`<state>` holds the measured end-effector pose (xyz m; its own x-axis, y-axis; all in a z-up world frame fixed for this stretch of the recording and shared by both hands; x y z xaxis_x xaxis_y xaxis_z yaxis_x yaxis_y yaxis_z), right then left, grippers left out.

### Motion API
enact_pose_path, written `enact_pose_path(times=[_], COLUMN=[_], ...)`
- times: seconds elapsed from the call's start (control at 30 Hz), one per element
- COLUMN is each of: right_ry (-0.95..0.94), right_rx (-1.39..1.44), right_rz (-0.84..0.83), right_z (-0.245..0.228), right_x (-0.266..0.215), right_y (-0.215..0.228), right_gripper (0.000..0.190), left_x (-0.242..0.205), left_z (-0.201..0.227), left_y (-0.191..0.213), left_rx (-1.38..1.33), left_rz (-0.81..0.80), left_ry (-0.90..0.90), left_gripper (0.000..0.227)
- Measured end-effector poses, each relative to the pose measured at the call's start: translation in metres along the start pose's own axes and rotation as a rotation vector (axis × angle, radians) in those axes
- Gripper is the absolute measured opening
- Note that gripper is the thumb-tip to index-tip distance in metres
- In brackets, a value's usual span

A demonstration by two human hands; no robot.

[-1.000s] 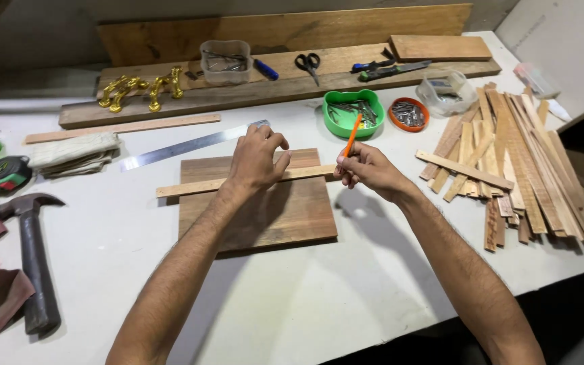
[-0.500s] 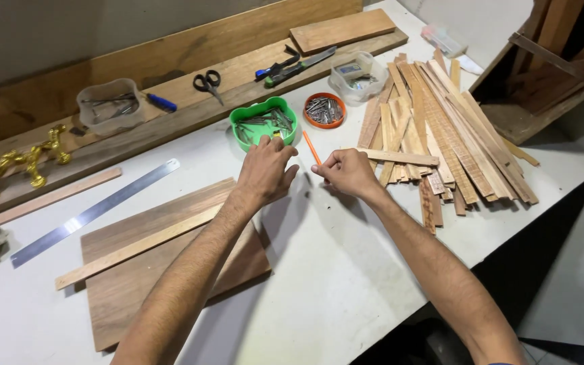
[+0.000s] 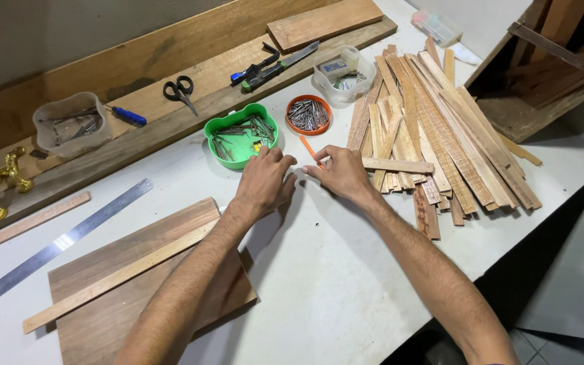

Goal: The person measures thin wooden strips with a metal ruler, marks a strip with a pencil, and arranges the strips on a wooden board. They then take nails from a container and hammer nails into the strips to fasten a frame around the board.

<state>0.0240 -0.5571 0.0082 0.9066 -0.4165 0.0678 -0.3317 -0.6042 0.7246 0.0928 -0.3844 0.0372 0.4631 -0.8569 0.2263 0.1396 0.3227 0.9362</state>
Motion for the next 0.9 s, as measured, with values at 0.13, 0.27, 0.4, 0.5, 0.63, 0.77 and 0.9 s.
enact_pose_path(times=[0.13, 0.27, 0.4, 0.5, 0.63, 0.77, 0.9], right_ry=[0.072, 0.136, 0.249, 0.334, 0.474, 0.569, 0.630], right_rx=[0.022, 0.036, 0.057, 0.047, 0.042, 0.015, -0.031], right_rz=[0.014, -0.026, -0.052, -0.072, -0.133, -0.224, -0.307], right_z=[-0.027, -0.067, -0.111, -0.149, -0.208, -0.255, -0.291], right_x=[-0.008, -0.021, -0.032, -0.045, -0.068, -0.086, -0.095], right_y=[0.003, 0.000, -0.016, -0.032, -0.057, -0.094, -0.131], right_gripper=[0.043, 0.039, 0.036, 0.036, 0.037, 0.038, 0.040], left_x=[-0.023, -0.056, -0.103, -0.140, -0.196, -0.251, -0.302], left_z=[-0.002, -0.011, -0.022, -0.034, -0.045, -0.064, -0.089], left_y=[0.025, 0.052, 0.085, 0.104, 0.129, 0.144, 0.155], left_rx=[0.011, 0.066, 0.114, 0.133, 0.176, 0.224, 0.256], left_rz=[0.086, 0.151, 0.258, 0.314, 0.373, 0.350, 0.337], left_ry=[-0.009, 0.018, 0.043, 0.099, 0.178, 0.283, 0.404], left_gripper=[0.032, 0.030, 0.029, 0.027, 0.025, 0.026, 0.028])
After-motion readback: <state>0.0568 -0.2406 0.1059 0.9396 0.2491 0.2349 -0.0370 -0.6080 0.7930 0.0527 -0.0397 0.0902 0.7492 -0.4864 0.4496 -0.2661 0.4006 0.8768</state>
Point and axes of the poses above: each hand's wrist, its own x-axis towards the middle knuckle, its own y-axis out of the back of the hand, z = x × y, the point moved 5 cm from there along x, towards the middle knuckle, and after that the axes turned 4 degrees about -y, right-handed, at the moved point
